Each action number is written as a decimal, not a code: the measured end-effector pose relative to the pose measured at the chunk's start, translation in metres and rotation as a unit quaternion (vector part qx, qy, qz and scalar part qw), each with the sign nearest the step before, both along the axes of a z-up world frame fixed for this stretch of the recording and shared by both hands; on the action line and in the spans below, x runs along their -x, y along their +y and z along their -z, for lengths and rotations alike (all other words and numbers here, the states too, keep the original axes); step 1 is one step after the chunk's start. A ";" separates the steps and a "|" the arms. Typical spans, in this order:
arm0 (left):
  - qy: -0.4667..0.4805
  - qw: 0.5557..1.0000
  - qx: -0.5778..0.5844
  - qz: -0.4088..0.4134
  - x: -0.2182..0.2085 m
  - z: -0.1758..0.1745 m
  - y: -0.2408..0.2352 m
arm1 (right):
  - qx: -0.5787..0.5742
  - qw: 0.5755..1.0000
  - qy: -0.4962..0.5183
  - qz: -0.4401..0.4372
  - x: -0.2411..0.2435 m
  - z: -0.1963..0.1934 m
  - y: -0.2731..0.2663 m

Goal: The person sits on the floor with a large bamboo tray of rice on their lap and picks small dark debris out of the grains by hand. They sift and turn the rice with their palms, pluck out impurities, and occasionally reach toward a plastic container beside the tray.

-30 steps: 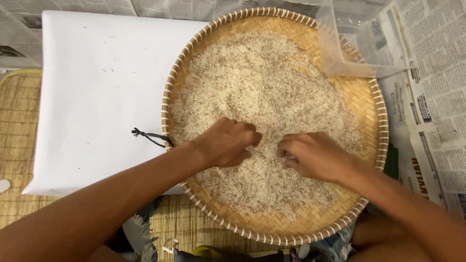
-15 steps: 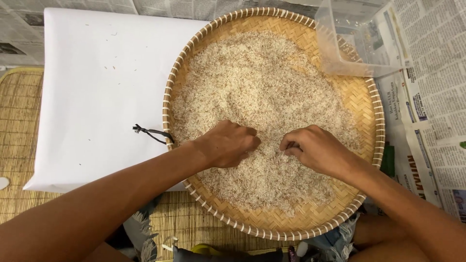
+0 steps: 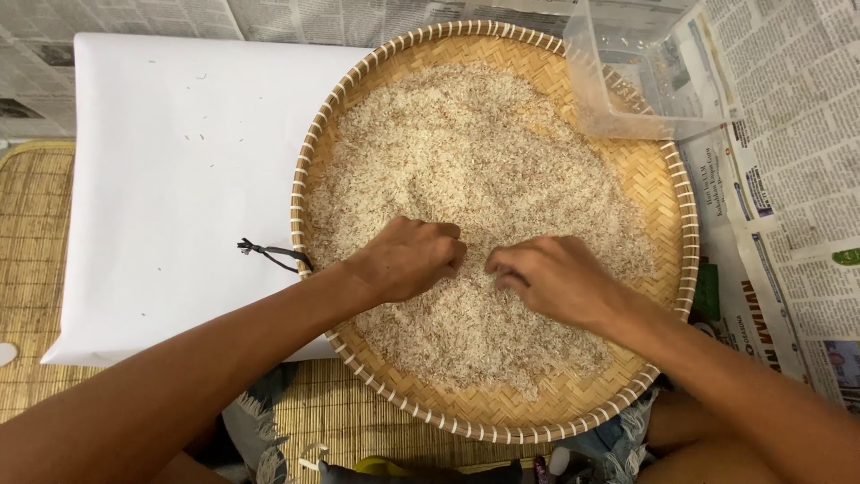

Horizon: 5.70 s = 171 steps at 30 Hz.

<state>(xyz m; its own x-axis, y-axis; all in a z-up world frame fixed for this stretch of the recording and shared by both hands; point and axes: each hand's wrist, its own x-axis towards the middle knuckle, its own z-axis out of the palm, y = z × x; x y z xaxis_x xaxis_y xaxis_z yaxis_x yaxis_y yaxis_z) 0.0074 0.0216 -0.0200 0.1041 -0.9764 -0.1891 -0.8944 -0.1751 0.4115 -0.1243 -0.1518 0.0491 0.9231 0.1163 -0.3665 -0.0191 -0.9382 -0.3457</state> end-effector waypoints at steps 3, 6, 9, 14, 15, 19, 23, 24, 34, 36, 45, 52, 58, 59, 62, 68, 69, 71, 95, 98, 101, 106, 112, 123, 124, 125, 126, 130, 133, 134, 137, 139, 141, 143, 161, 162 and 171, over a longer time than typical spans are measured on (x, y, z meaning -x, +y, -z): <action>-0.011 1.000 0.013 -0.011 -0.004 0.009 -0.002 | 0.008 0.997 -0.032 -0.075 -0.001 0.012 0.001; -0.005 1.000 0.011 -0.029 -0.007 0.019 -0.003 | 0.036 0.990 -0.060 -0.120 0.000 0.032 -0.001; 0.024 0.999 0.007 -0.043 -0.008 0.012 -0.001 | 0.052 0.986 -0.081 -0.139 0.001 0.054 -0.004; 0.049 0.997 0.014 -0.061 -0.013 0.011 0.000 | 0.002 0.995 -0.048 -0.092 -0.004 0.031 -0.001; 0.055 0.996 0.016 -0.067 -0.015 0.011 0.000 | -0.022 0.997 -0.030 -0.069 -0.006 0.030 -0.004; 0.062 0.995 0.018 -0.080 -0.016 0.008 0.003 | -0.082 0.996 0.004 0.018 -0.010 0.025 -0.010; 0.065 0.993 0.004 -0.096 -0.017 0.000 0.002 | -0.086 0.993 0.047 0.070 -0.016 0.020 -0.019; 0.065 0.993 0.000 -0.100 -0.018 0.001 0.001 | -0.077 0.992 0.051 0.082 -0.017 0.016 -0.021; 0.074 0.985 0.030 -0.152 -0.035 0.005 -0.007 | 0.033 0.999 -0.005 -0.004 -0.038 0.029 -0.040; 0.081 0.985 0.027 -0.147 -0.038 0.002 -0.005 | -0.031 0.999 -0.022 0.002 -0.042 0.025 -0.039; -0.050 0.995 0.012 -0.084 -0.017 -0.017 -0.004 | -0.309 0.929 -0.023 0.205 -0.047 0.016 -0.049; -0.051 0.996 0.073 -0.029 -0.007 0.010 -0.013 | -0.506 0.647 -0.239 0.518 -0.055 -0.036 -0.113; 0.030 0.987 0.137 0.084 0.036 -0.009 -0.012 | -0.406 0.749 -0.201 0.483 -0.041 -0.038 -0.113; 0.034 0.989 0.067 0.125 0.040 -0.014 -0.010 | -0.379 0.813 -0.175 0.407 -0.039 -0.030 -0.112; 0.033 0.986 -0.009 0.163 0.048 0.007 -0.014 | -0.261 0.927 -0.088 0.257 -0.039 -0.011 -0.097; -0.142 0.986 -0.011 0.081 0.017 -0.003 -0.015 | -0.037 0.991 0.080 0.097 -0.036 0.003 -0.065; -0.188 0.981 -0.032 0.031 0.007 -0.011 -0.013 | -0.006 0.992 0.098 0.076 -0.038 0.005 -0.062; -0.182 0.983 -0.024 -0.029 -0.004 -0.024 -0.011 | 0.012 0.992 0.104 0.064 -0.038 0.007 -0.059; -0.151 0.987 -0.017 -0.049 -0.014 -0.020 -0.009 | -0.352 0.890 0.026 0.287 -0.039 0.002 -0.104; -0.142 0.989 -0.014 -0.049 -0.010 -0.020 -0.010 | -0.437 0.817 -0.087 0.365 -0.042 -0.003 -0.144; -0.113 0.992 0.020 -0.044 -0.002 -0.002 -0.017 | -0.542 0.696 -0.163 0.442 -0.039 -0.029 -0.154; -0.035 0.995 0.091 -0.023 0.031 -0.019 -0.021 | -0.532 0.673 -0.153 0.492 -0.033 -0.024 -0.160; -0.043 0.984 0.012 0.173 0.050 -0.026 -0.015 | -0.337 0.855 -0.039 0.391 -0.038 -0.019 -0.108; -0.199 0.972 -0.045 -0.112 -0.024 0.011 -0.016 | -0.064 0.960 0.177 0.207 -0.027 0.044 -0.118; -0.199 0.972 -0.046 -0.114 -0.028 0.015 -0.016 | -0.064 0.960 0.178 0.205 -0.027 0.055 -0.117; -0.196 0.970 -0.037 -0.140 -0.032 0.018 -0.016 | -0.038 0.965 0.174 0.191 -0.026 0.066 -0.117; -0.192 0.967 -0.029 -0.167 -0.036 0.021 -0.017 | -0.011 0.969 0.170 0.178 -0.026 0.077 -0.118; -0.182 0.967 -0.036 -0.172 -0.027 -0.003 -0.014 | -0.002 0.985 0.134 0.109 -0.027 0.034 -0.054; -0.163 0.972 -0.050 -0.164 -0.023 -0.005 -0.017 | -0.065 0.993 0.085 0.047 -0.030 0.040 -0.032; -0.165 0.973 -0.035 -0.158 -0.022 -0.001 -0.018 | -0.084 0.992 0.095 0.007 -0.034 0.040 -0.023; -0.165 0.975 -0.014 -0.147 -0.023 0.006 -0.021 | -0.128 0.983 0.132 0.004 -0.039 0.023 -0.012; -0.162 0.976 -0.007 -0.142 -0.022 0.006 -0.020 | -0.153 0.974 0.160 0.042 -0.041 0.007 -0.016; -0.142 0.982 0.012 -0.126 -0.021 -0.001 -0.016 | -0.112 0.979 0.131 0.110 -0.046 -0.010 -0.025; -0.124 0.985 0.010 -0.116 -0.016 -0.018 -0.012 | -0.106 0.979 0.110 0.133 -0.047 -0.006 -0.046; -0.123 0.991 0.021 -0.044 -0.008 -0.011 -0.017 | -0.018 0.989 0.146 -0.020 -0.033 -0.002 -0.025; -0.144 0.987 0.033 -0.067 -0.012 -0.011 -0.017 | -0.014 0.986 0.164 -0.034 -0.033 -0.003 -0.020; -0.149 0.984 0.016 -0.093 -0.025 0.012 -0.018 | -0.029 0.989 0.117 -0.089 -0.028 0.021 -0.025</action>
<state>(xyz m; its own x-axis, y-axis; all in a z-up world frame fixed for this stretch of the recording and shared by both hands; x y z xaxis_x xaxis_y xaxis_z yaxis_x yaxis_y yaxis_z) 0.0324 0.0036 -0.0324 0.3282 -0.9401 -0.0926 -0.9298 -0.3388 0.1436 -0.0966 -0.1765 0.0279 0.7773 0.2959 -0.5552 0.0580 -0.9124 -0.4051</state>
